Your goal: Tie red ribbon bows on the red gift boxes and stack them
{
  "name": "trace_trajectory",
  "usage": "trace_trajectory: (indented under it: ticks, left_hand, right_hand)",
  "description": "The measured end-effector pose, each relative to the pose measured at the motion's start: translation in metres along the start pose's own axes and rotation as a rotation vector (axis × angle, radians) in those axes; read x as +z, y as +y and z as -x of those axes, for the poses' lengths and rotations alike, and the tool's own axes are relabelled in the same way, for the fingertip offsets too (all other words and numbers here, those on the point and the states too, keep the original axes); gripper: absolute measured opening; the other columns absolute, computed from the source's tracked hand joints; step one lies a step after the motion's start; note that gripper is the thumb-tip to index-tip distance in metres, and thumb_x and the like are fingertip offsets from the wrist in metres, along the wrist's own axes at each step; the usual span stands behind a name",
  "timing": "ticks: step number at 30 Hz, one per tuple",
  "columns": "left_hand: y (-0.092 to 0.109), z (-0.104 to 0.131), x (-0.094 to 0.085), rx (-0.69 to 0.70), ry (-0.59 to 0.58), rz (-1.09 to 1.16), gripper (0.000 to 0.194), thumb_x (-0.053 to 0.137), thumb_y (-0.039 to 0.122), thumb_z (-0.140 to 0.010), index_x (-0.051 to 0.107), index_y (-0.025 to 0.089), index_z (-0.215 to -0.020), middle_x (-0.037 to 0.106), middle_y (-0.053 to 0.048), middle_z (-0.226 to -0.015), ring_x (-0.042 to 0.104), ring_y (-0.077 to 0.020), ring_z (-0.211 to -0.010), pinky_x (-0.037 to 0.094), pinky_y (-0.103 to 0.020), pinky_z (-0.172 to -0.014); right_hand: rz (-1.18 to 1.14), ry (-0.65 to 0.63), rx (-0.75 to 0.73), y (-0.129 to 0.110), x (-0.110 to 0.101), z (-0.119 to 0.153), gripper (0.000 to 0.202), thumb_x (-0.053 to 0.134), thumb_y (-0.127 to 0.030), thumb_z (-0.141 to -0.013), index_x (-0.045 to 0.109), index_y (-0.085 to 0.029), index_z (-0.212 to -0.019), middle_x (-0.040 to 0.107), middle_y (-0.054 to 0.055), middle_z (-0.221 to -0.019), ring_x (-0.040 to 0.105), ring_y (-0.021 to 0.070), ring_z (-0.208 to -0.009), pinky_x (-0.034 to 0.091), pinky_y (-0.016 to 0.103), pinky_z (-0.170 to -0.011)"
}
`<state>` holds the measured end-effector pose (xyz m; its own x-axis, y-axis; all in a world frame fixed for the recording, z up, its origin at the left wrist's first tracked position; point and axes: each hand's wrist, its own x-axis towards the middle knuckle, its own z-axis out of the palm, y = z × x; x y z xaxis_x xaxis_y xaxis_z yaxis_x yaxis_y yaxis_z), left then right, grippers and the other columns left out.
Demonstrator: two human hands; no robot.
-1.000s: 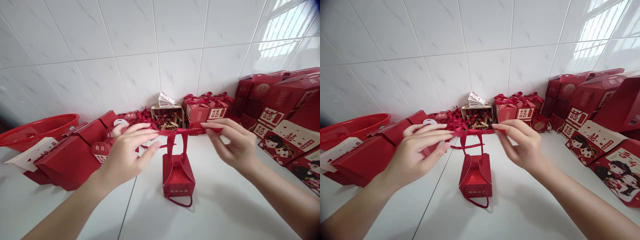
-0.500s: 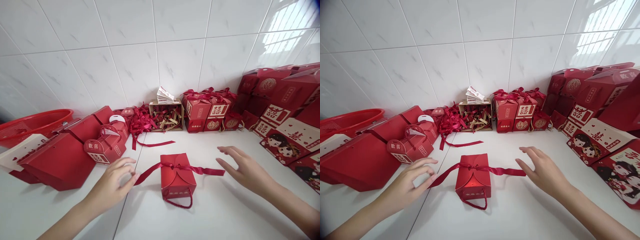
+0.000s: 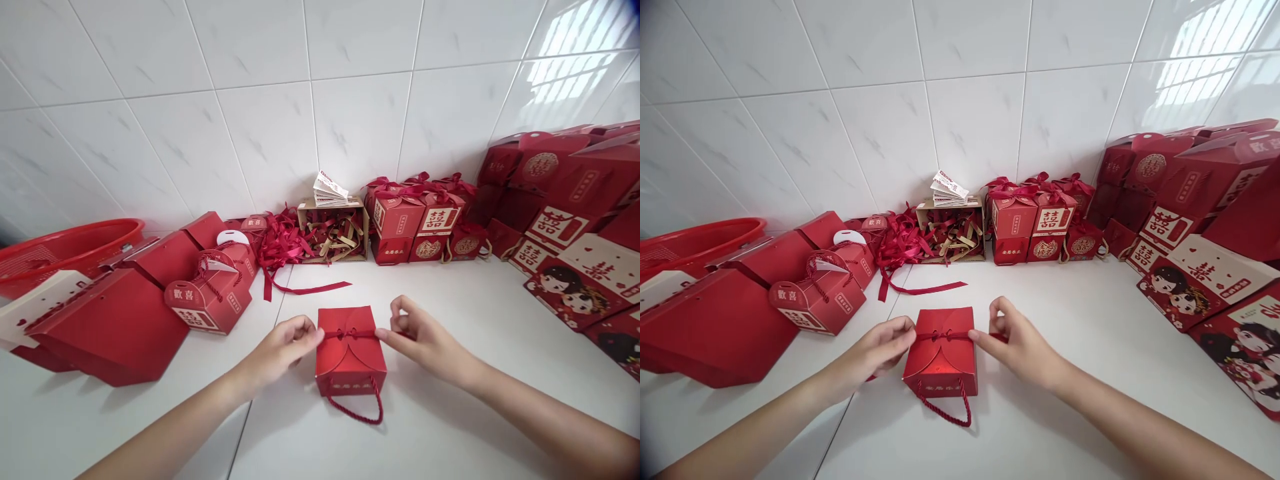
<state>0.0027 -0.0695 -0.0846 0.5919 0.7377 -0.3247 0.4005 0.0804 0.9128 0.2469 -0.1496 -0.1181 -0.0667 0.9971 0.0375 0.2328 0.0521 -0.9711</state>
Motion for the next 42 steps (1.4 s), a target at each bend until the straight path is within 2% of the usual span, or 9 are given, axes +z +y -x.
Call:
trace_trajectory:
  ticks: [4,6,10,15,19,24,29,37,42]
  left_hand:
    - [-0.001,0.002,-0.024,-0.136,0.026,-0.067,0.027,0.063,0.043,-0.072,0.055,0.018,-0.076,0.042,0.005,-0.061,0.033,-0.0081,-0.053,0.016,-0.019,-0.045]
    - [0.0,0.0,-0.033,-0.22,-0.108,-0.157,0.02,0.065,0.032,-0.066,0.064,0.017,-0.08,0.049,0.003,-0.061,0.037,-0.0088,-0.053,0.016,-0.02,-0.045]
    - [0.009,-0.003,-0.035,-0.196,-0.405,-0.17,0.018,0.07,0.03,-0.062,0.074,0.016,-0.073,0.05,0.002,-0.055,0.036,-0.0082,-0.048,0.016,-0.022,-0.044]
    - [0.033,-0.002,-0.008,0.206,-0.082,0.102,0.02,0.067,0.037,-0.074,0.074,0.018,-0.075,0.046,0.003,-0.053,0.029,-0.0068,-0.048,0.024,-0.023,-0.046]
    - [0.042,-0.002,0.016,0.421,0.112,-0.115,0.023,0.058,0.033,-0.085,0.073,0.02,-0.096,0.06,-0.002,-0.074,0.051,-0.0128,-0.068,0.044,-0.025,-0.063]
    - [0.028,-0.006,0.031,0.662,0.303,-0.519,0.025,0.048,0.021,-0.088,0.069,0.02,-0.101,0.06,-0.005,-0.088,0.058,-0.0147,-0.074,0.049,-0.024,-0.065]
    - [0.012,-0.013,0.034,0.78,0.403,-0.68,0.033,0.043,0.012,-0.087,0.067,0.022,-0.108,0.06,-0.006,-0.101,0.058,-0.0098,-0.061,0.048,-0.024,-0.058]
    - [0.032,-0.02,0.012,0.908,0.007,-0.554,0.031,0.043,0.008,-0.088,0.071,0.021,-0.094,0.064,-0.007,-0.095,0.062,-0.0146,-0.086,0.051,-0.025,-0.074]
    - [0.039,-0.019,0.013,0.827,0.022,-0.58,0.024,0.048,0.012,-0.087,0.071,0.02,-0.086,0.065,-0.005,-0.088,0.06,-0.0135,-0.077,0.049,-0.024,-0.069]
  right_hand:
    - [0.349,-0.032,-0.286,-0.006,-0.028,0.011,0.033,0.046,-0.029,-0.092,0.031,-0.018,-0.065,0.037,-0.002,-0.063,0.031,0.0088,-0.056,0.029,0.024,-0.051]
    - [0.604,-0.022,-0.439,-0.003,-0.034,0.013,0.028,0.046,-0.02,-0.089,0.039,-0.016,-0.062,0.046,0.003,-0.071,0.04,0.0102,-0.06,0.036,0.025,-0.054]
    - [0.83,0.329,-0.69,0.003,-0.026,0.003,0.023,0.049,-0.013,-0.088,0.052,-0.015,-0.065,0.053,0.007,-0.08,0.051,0.0119,-0.065,0.044,0.026,-0.059]
    - [0.667,0.491,-0.861,-0.017,-0.011,-0.013,0.018,0.055,-0.01,-0.085,0.058,-0.015,-0.068,0.057,0.006,-0.078,0.056,0.0114,-0.064,0.045,0.022,-0.052]
    - [0.524,0.396,-0.792,-0.039,0.002,-0.019,0.02,0.056,-0.017,-0.086,0.063,-0.015,-0.068,0.06,0.006,-0.077,0.056,0.0114,-0.063,0.046,0.023,-0.054]
    - [0.308,0.22,-0.402,-0.044,0.017,-0.024,0.022,0.066,-0.033,-0.081,0.067,-0.015,-0.067,0.059,0.005,-0.076,0.052,0.0109,-0.061,0.043,0.022,-0.054]
    - [0.321,0.195,-0.257,-0.041,0.024,-0.026,0.011,0.062,-0.017,-0.071,0.054,-0.015,-0.064,0.052,0.001,-0.071,0.044,0.0092,-0.057,0.037,0.021,-0.052]
    - [0.396,0.026,-0.375,-0.045,0.019,-0.033,0.013,0.051,-0.007,-0.062,0.042,-0.016,-0.061,0.045,-0.001,-0.068,0.041,0.0096,-0.06,0.033,0.02,-0.052]
    - [0.411,-0.048,-0.398,-0.047,0.014,-0.035,0.012,0.053,-0.006,-0.061,0.045,-0.016,-0.06,0.05,0.001,-0.075,0.043,0.0094,-0.062,0.036,0.021,-0.053]
